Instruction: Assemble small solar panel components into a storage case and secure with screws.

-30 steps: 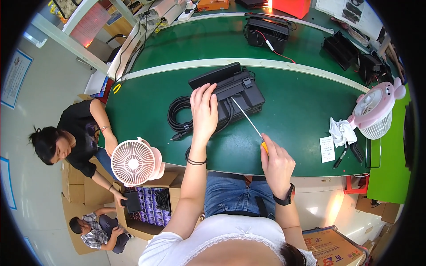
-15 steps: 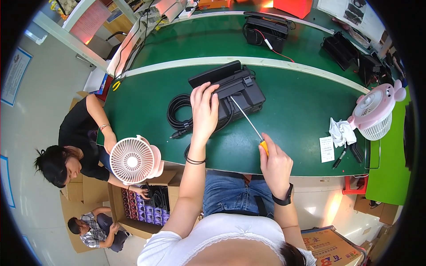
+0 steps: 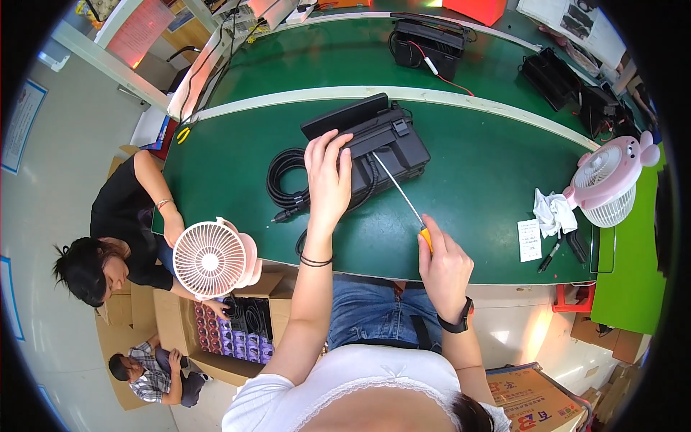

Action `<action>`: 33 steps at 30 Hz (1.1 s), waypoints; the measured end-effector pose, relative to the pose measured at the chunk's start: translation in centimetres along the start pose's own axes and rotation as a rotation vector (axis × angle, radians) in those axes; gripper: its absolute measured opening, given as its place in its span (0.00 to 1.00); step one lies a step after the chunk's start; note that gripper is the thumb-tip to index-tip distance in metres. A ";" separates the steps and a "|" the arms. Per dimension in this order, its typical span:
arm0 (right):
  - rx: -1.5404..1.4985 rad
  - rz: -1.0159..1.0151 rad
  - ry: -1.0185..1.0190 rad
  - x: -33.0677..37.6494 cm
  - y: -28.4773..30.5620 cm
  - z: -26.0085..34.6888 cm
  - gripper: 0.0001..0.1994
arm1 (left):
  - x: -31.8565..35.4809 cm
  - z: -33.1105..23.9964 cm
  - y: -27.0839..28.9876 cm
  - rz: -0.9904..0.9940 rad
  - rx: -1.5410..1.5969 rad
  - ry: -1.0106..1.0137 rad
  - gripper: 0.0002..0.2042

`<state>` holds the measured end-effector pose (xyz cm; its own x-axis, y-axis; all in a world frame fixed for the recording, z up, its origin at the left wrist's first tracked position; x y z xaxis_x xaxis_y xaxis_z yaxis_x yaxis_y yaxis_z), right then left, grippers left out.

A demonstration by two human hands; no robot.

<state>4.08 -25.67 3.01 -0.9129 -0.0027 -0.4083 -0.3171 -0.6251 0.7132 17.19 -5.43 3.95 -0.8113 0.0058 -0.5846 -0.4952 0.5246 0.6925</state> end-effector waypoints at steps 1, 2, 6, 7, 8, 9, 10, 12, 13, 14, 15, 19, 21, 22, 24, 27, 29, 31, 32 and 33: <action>0.001 0.005 0.002 -0.1 0.0 0.0 0.17 | 0.0 -0.1 0.0 -0.004 -0.005 -0.003 0.12; 0.001 0.006 0.000 0.0 -0.1 -0.1 0.17 | 0.0 -0.2 0.0 -0.001 -0.004 -0.004 0.12; -0.679 0.241 -0.337 0.1 -2.7 -3.3 0.16 | -0.1 -0.4 0.2 -0.001 -0.038 -0.006 0.12; -1.146 0.409 -0.644 1.3 -4.9 -4.1 0.16 | -0.2 -0.3 0.2 -0.007 -0.036 -0.005 0.11; -1.439 0.469 -0.731 1.8 -5.6 -3.8 0.19 | -0.1 -0.3 0.2 -0.007 -0.035 -0.007 0.11; -1.439 0.467 -0.729 1.8 -5.5 -4.0 0.19 | 0.0 -0.3 0.2 -0.013 -0.036 0.000 0.11; -1.618 0.498 -0.848 2.5 -5.9 -3.6 0.20 | 0.2 -0.3 0.3 -0.018 -0.040 0.010 0.11; -1.773 0.528 -0.955 3.3 -6.2 -2.3 0.21 | 0.3 -0.4 0.5 -0.018 -0.041 0.013 0.11; -1.773 0.531 -0.957 3.5 -6.1 -1.9 0.21 | 0.3 -0.6 0.5 -0.012 -0.033 0.015 0.11; -1.738 0.524 -0.932 3.5 -5.9 -1.7 0.21 | 0.4 -0.6 0.4 -0.006 -0.025 0.017 0.11; -1.702 0.518 -0.907 3.5 -5.7 -1.7 0.20 | 0.5 -0.6 0.3 -0.009 -0.021 0.015 0.11; -1.437 0.614 -0.739 4.5 -5.4 -1.1 0.19 | 0.5 -0.3 0.3 -0.011 -0.049 0.030 0.11; -1.415 0.605 -0.734 4.7 -6.1 -1.2 0.19 | 0.5 -0.4 0.6 -0.044 -0.049 0.017 0.11; -1.391 0.596 -0.726 4.7 -6.5 -1.3 0.19 | 0.5 -0.4 0.9 -0.053 -0.033 0.031 0.11; -1.467 0.575 -0.770 4.8 -7.1 -0.9 0.19 | 0.5 -0.4 1.1 -0.077 0.006 0.036 0.09; -1.537 0.553 -0.817 5.1 -7.7 0.1 0.19 | 0.7 -0.5 1.0 -0.073 0.017 0.006 0.08; -1.587 0.500 -0.862 5.3 -7.7 0.5 0.20 | 0.8 -0.6 1.1 -0.088 0.026 0.012 0.07; -1.651 0.490 -0.895 5.3 -7.7 1.1 0.20 | 0.9 -0.8 1.3 -0.109 0.014 0.001 0.07; -1.713 0.477 -0.929 5.4 -7.7 1.2 0.20 | 1.0 -0.8 1.3 -0.108 0.017 0.000 0.07; -1.712 0.473 -0.930 5.5 -7.7 1.2 0.20 | 1.1 -0.8 1.3 -0.114 0.014 0.003 0.08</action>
<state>1.20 -19.96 -3.99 -0.8427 -0.3821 0.3792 -0.0423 -0.6552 -0.7542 15.36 -5.42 4.56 -0.7509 -0.0575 -0.6579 -0.5802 0.5334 0.6156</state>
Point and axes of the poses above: each hand's wrist, its own x-axis away from the middle knuckle, its own y-axis out of the back of the hand, z = x × y, the point moved 9 cm from there along -x, towards the middle knuckle, and after that the axes turned 12 degrees about -x, right-handed, at the moved point
